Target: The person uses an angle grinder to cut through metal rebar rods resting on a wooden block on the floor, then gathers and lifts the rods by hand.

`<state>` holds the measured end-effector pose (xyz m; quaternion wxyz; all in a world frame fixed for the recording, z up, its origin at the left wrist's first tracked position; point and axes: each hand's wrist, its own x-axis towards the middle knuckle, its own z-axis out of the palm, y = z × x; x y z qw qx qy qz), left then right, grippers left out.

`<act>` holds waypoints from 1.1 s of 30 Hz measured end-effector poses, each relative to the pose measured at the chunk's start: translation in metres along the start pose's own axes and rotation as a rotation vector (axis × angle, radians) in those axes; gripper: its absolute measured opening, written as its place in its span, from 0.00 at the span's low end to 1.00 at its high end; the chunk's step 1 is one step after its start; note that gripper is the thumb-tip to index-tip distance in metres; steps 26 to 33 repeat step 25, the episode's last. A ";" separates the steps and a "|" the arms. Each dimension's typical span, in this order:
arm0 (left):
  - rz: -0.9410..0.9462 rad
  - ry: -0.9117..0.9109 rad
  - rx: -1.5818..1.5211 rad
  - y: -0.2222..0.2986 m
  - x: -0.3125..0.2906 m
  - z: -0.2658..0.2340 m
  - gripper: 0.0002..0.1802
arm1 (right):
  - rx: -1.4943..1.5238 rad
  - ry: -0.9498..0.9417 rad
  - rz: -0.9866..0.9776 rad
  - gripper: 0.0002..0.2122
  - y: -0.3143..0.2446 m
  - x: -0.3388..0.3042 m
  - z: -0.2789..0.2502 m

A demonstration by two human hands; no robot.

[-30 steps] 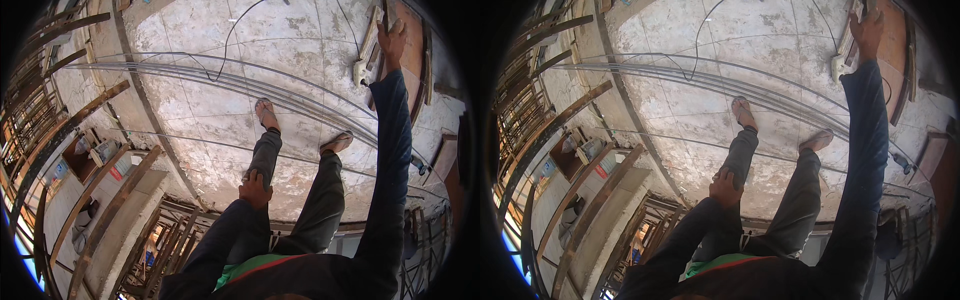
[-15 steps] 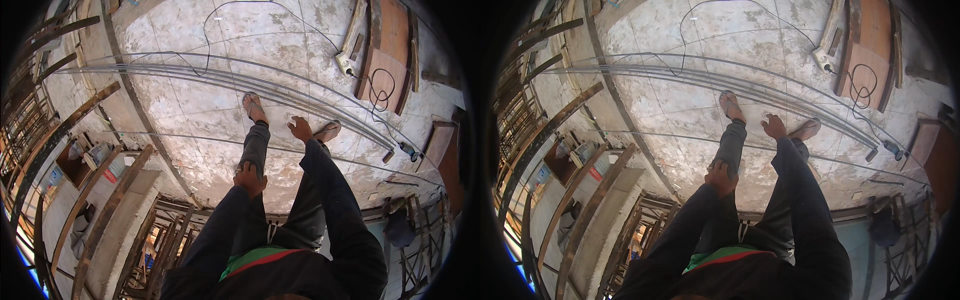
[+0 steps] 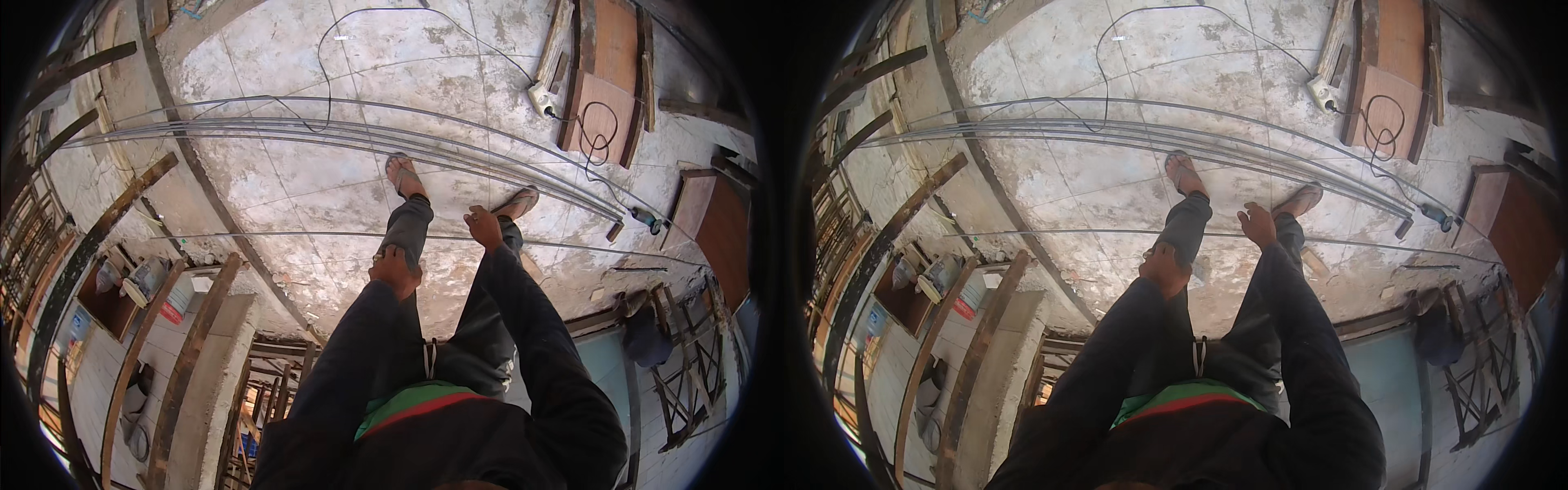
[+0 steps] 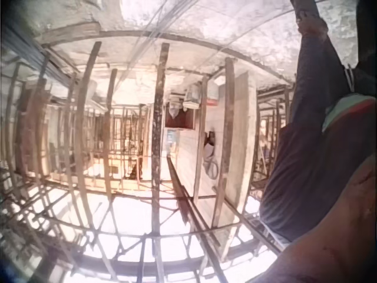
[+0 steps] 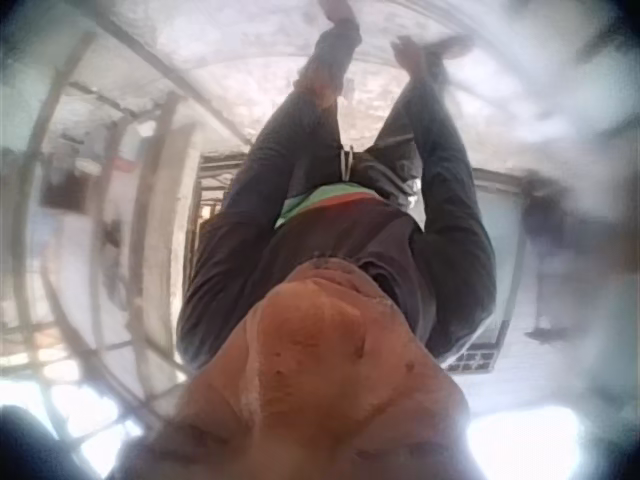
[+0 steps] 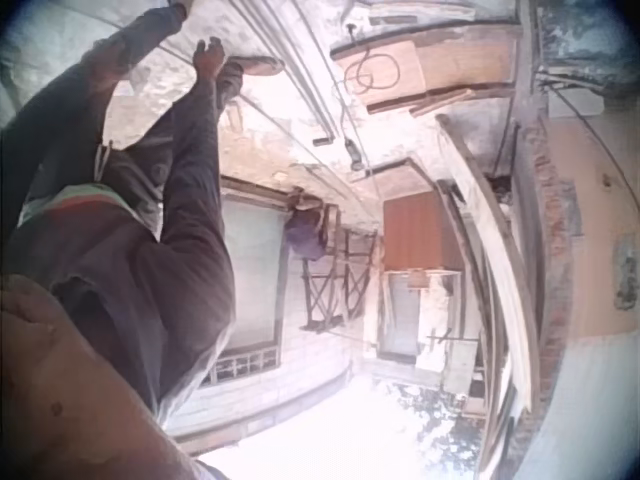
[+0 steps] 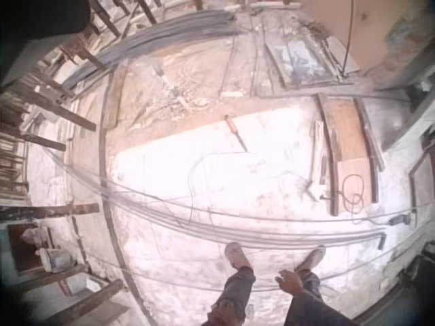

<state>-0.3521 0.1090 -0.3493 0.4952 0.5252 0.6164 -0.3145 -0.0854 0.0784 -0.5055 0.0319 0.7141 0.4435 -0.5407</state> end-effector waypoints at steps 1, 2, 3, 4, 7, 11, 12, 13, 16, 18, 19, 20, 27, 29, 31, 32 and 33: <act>0.018 0.013 -0.011 -0.009 0.002 -0.002 0.37 | -0.002 0.055 0.002 0.19 -0.002 -0.001 0.007; 0.046 0.045 0.018 -0.016 0.005 0.000 0.37 | -0.026 0.039 0.038 0.19 -0.008 0.003 0.005; 0.042 0.044 0.018 -0.015 0.003 -0.008 0.36 | 0.018 0.055 0.007 0.20 -0.010 0.008 0.005; 0.032 0.045 0.016 -0.014 0.001 -0.016 0.36 | -0.002 0.050 0.007 0.20 -0.023 0.016 0.004; 0.008 0.067 0.014 -0.014 -0.001 -0.030 0.34 | 0.026 0.071 -0.072 0.20 -0.046 0.048 0.001; 0.122 0.351 -0.046 0.010 0.006 -0.049 0.27 | -0.051 0.038 -0.131 0.21 -0.059 0.103 -0.024; 0.155 0.453 -0.083 0.010 0.003 -0.055 0.25 | -0.065 0.023 -0.229 0.22 -0.057 0.116 -0.032; 0.171 0.456 -0.069 0.010 0.009 -0.053 0.25 | -0.053 0.042 -0.225 0.22 -0.054 0.128 -0.041; 0.348 0.714 -0.121 0.013 0.039 -0.050 0.22 | -0.245 0.125 -0.354 0.20 -0.052 0.163 -0.074; 0.385 0.734 -0.107 0.020 0.057 -0.061 0.21 | -0.419 0.122 -0.425 0.19 -0.036 0.191 -0.099; 0.342 0.744 -0.157 0.025 0.066 -0.067 0.22 | -0.484 0.158 -0.481 0.19 -0.023 0.205 -0.106; 0.322 0.780 -0.153 0.019 0.078 -0.071 0.22 | -0.538 0.199 -0.560 0.18 -0.017 0.220 -0.112; 0.524 0.671 -0.759 -0.038 0.138 -0.089 0.26 | -0.486 0.244 -0.740 0.20 0.003 0.309 -0.086; 0.524 0.671 -0.759 -0.038 0.138 -0.089 0.26 | -0.486 0.244 -0.740 0.20 0.003 0.309 -0.086; 0.524 0.671 -0.759 -0.038 0.138 -0.089 0.26 | -0.486 0.244 -0.740 0.20 0.003 0.309 -0.086; 0.524 0.671 -0.759 -0.038 0.138 -0.089 0.26 | -0.486 0.244 -0.740 0.20 0.003 0.309 -0.086; 0.524 0.671 -0.759 -0.038 0.138 -0.089 0.26 | -0.486 0.244 -0.740 0.20 0.003 0.309 -0.086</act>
